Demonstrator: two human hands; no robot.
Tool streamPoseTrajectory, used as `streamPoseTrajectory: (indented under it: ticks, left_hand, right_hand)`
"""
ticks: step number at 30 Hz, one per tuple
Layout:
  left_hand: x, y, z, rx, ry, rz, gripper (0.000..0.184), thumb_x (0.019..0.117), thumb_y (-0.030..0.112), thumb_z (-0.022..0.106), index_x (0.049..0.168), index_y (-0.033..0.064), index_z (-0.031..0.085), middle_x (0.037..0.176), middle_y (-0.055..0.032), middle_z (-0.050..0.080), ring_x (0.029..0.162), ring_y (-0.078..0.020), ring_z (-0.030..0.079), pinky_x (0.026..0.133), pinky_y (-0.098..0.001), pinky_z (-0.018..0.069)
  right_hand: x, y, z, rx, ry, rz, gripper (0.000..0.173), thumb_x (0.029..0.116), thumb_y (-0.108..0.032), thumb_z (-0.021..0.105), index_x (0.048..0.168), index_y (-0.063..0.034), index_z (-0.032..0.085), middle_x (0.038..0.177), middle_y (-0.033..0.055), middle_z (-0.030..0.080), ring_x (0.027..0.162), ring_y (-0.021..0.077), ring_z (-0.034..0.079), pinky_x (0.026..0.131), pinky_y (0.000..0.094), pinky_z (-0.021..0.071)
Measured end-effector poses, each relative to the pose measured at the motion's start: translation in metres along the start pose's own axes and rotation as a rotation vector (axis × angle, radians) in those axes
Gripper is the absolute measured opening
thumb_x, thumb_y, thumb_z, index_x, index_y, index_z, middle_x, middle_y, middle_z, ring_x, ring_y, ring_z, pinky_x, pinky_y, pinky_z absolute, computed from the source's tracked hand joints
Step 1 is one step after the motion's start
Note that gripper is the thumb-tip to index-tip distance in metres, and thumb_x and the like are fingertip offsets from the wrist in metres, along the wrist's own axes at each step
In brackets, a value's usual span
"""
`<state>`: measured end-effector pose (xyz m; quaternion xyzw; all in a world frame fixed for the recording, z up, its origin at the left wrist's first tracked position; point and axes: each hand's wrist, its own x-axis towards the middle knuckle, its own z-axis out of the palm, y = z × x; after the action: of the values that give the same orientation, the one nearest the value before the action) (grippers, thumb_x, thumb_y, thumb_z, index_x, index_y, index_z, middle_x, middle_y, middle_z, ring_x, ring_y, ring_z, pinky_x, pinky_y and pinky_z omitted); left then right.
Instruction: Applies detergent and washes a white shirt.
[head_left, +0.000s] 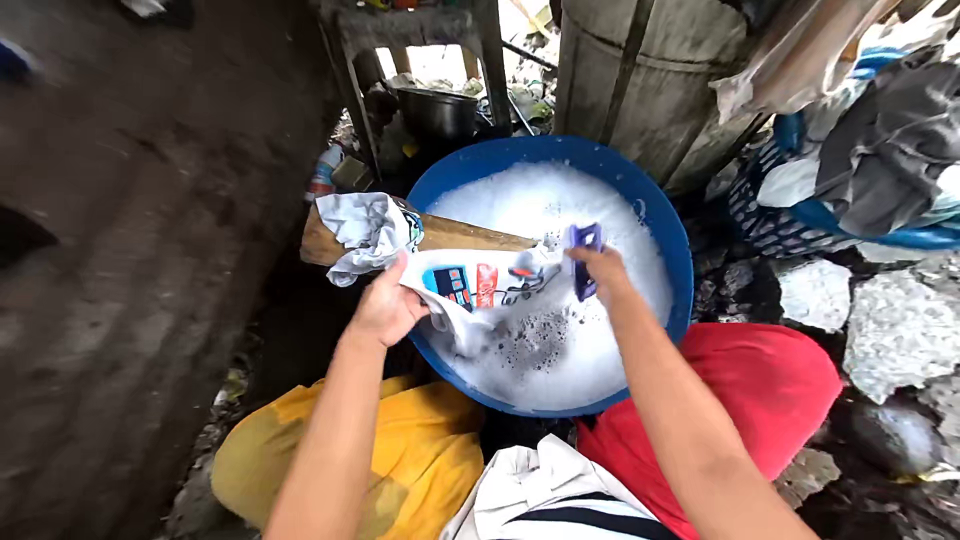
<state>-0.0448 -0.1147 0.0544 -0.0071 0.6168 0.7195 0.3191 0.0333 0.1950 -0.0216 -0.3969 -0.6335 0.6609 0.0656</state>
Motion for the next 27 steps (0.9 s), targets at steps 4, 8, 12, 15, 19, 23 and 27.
streamPoseTrajectory:
  ticks: [4,8,12,15,19,23,27]
  left_hand:
    - [0.000,0.026,0.000,-0.032,-0.216,0.171,0.062,0.1081,0.052,0.008,0.138,0.0179,0.050,0.119,-0.0049,0.070,0.104,-0.0209,0.070,0.086,-0.0417,0.0609]
    - [0.027,-0.024,0.022,-0.147,-0.038,0.263,0.074,0.1042,0.061,0.002,0.135,0.0174,0.053,0.120,-0.0017,0.068,0.107,-0.0160,0.066,0.089,-0.0402,0.0565]
    - [0.037,-0.059,0.026,-0.087,-0.076,0.190,0.054,0.1105,0.045,0.016,0.132,0.0149,0.055,0.119,-0.0007,0.068,0.107,-0.0133,0.066,0.093,-0.0373,0.0555]
    - [0.023,-0.040,0.012,-0.028,-0.158,0.227,0.046,0.1106,0.041,0.019,0.130,0.0198,0.055,0.114,0.0045,0.069,0.103,-0.0089,0.067,0.090,-0.0331,0.0570]
    - [0.002,-0.007,0.011,0.163,-0.203,0.237,0.033,0.1099,0.029,0.033,0.139,0.0231,0.047,0.114,0.0068,0.068,0.101,-0.0045,0.067,0.087,-0.0279,0.0584]
    - [-0.009,0.006,0.012,0.279,-0.166,0.247,0.027,0.1099,0.019,0.040,0.130,0.0157,0.057,0.103,0.0050,0.072,0.089,-0.0048,0.071,0.080,-0.0270,0.0611]
    - [-0.025,0.013,0.006,0.270,-0.211,0.371,0.033,0.1094,0.017,0.038,0.108,0.0169,0.071,0.094,0.0070,0.075,0.081,-0.0023,0.071,0.075,-0.0236,0.0613]
  right_hand:
    - [-0.007,-0.076,-0.050,-0.037,-0.060,-0.108,0.046,0.0950,-0.025,0.072,0.133,-0.0051,0.058,0.109,0.0095,0.067,0.092,0.0158,0.064,0.082,0.0364,0.0557]
    - [-0.014,-0.095,-0.066,0.160,-0.110,-0.151,0.033,0.0960,-0.022,0.069,0.125,-0.0104,0.060,0.094,0.0017,0.068,0.079,0.0096,0.067,0.071,0.0286,0.0586]
    - [-0.014,-0.092,-0.073,0.282,-0.067,-0.167,0.026,0.0978,-0.021,0.067,0.121,-0.0099,0.062,0.093,0.0022,0.067,0.079,0.0111,0.067,0.072,0.0301,0.0588]
    - [-0.020,-0.096,-0.082,0.361,-0.040,-0.170,0.025,0.0997,-0.025,0.064,0.121,-0.0123,0.061,0.094,0.0014,0.068,0.082,0.0119,0.068,0.073,0.0323,0.0597]
    - [-0.030,-0.109,-0.086,0.430,-0.057,-0.233,0.014,0.1015,-0.023,0.060,0.112,-0.0146,0.063,0.088,-0.0007,0.068,0.076,0.0106,0.068,0.068,0.0305,0.0602]
    - [-0.038,-0.112,-0.098,0.463,-0.078,-0.280,0.012,0.1036,-0.024,0.055,0.111,-0.0157,0.061,0.087,-0.0014,0.069,0.075,0.0104,0.069,0.066,0.0302,0.0608]
    - [-0.048,-0.117,-0.108,0.479,-0.052,-0.301,0.014,0.1049,-0.026,0.051,0.110,-0.0178,0.061,0.087,-0.0024,0.070,0.074,0.0099,0.069,0.065,0.0297,0.0612]
